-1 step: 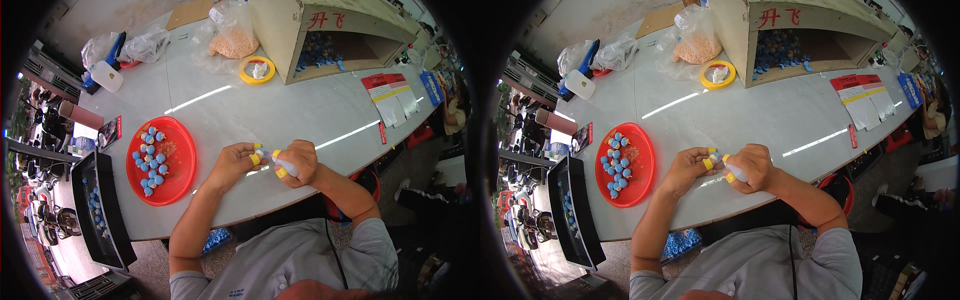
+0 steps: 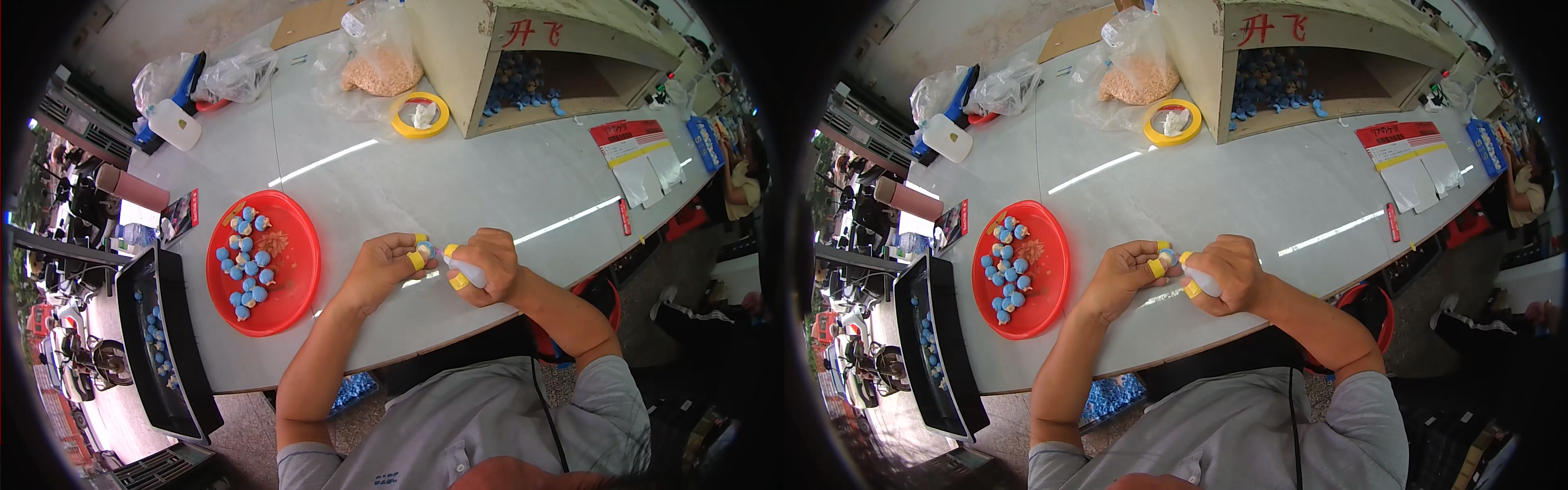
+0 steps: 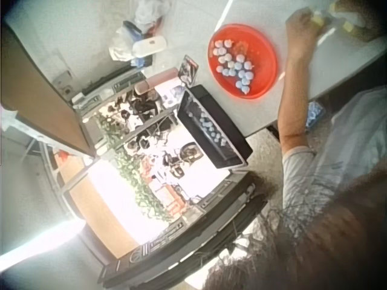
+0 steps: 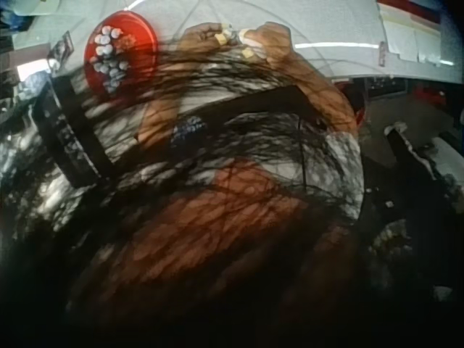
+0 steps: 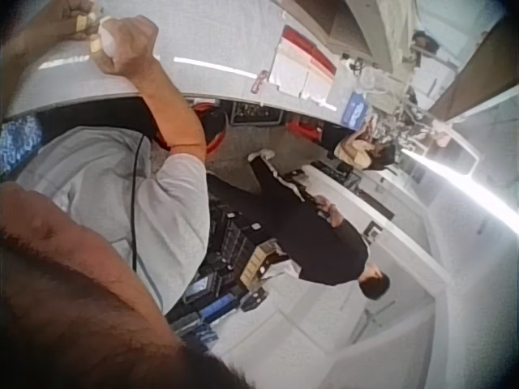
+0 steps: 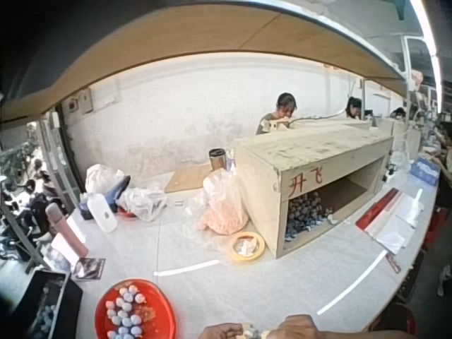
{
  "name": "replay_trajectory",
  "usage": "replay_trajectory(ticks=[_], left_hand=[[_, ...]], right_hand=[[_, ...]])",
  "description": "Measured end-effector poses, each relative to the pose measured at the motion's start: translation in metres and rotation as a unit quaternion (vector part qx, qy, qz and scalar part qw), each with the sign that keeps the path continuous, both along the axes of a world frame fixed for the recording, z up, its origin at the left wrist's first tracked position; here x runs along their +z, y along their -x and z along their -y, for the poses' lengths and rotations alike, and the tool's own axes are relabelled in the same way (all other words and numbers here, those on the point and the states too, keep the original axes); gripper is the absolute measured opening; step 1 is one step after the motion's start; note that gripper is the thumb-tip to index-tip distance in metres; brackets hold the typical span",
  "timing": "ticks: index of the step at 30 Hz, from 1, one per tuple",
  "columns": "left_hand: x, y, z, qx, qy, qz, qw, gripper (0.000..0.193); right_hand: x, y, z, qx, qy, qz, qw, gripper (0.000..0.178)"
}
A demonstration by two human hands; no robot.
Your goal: The person takes toy figurine parts from a storage compartment, applies glue from a squeeze bottle onto the pieces, presses the parts together by hand to assemble figurines, and sets them on a tray.
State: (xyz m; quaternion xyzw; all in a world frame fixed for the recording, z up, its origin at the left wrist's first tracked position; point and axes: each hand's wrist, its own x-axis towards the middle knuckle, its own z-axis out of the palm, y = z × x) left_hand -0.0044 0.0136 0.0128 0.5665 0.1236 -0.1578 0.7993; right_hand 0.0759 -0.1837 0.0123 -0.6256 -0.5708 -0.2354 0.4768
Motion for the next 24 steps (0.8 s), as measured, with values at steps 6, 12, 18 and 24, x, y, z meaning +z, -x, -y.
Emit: replay_trajectory(ticks=[6, 12, 18, 24], left_hand=[[-0.0004, -0.0001, 0.0008, -0.005, -0.002, 0.002, 1.000, 0.041], [-0.0001, -0.0003, 0.0000, 0.001, 0.003, -0.002, 1.000, 0.040], [-0.0008, -0.0006, 0.0001, -0.002, -0.001, -0.001, 1.000, 0.041], [-0.0002, -0.0004, -0.0002, 0.003, 0.002, 0.001, 1.000, 0.041]], right_hand=[[-0.0035, -0.0015, -0.0019, -0.003, 0.015, -0.005, 1.000, 0.019], [-0.0035, -0.0012, 0.0011, 0.005, -0.018, -0.018, 1.000, 0.019], [-0.0048, -0.0018, -0.0009, 0.008, -0.006, -0.016, 1.000, 0.019], [-0.0030, -0.0012, 0.0025, 0.005, -0.019, -0.029, 0.999, 0.016]])
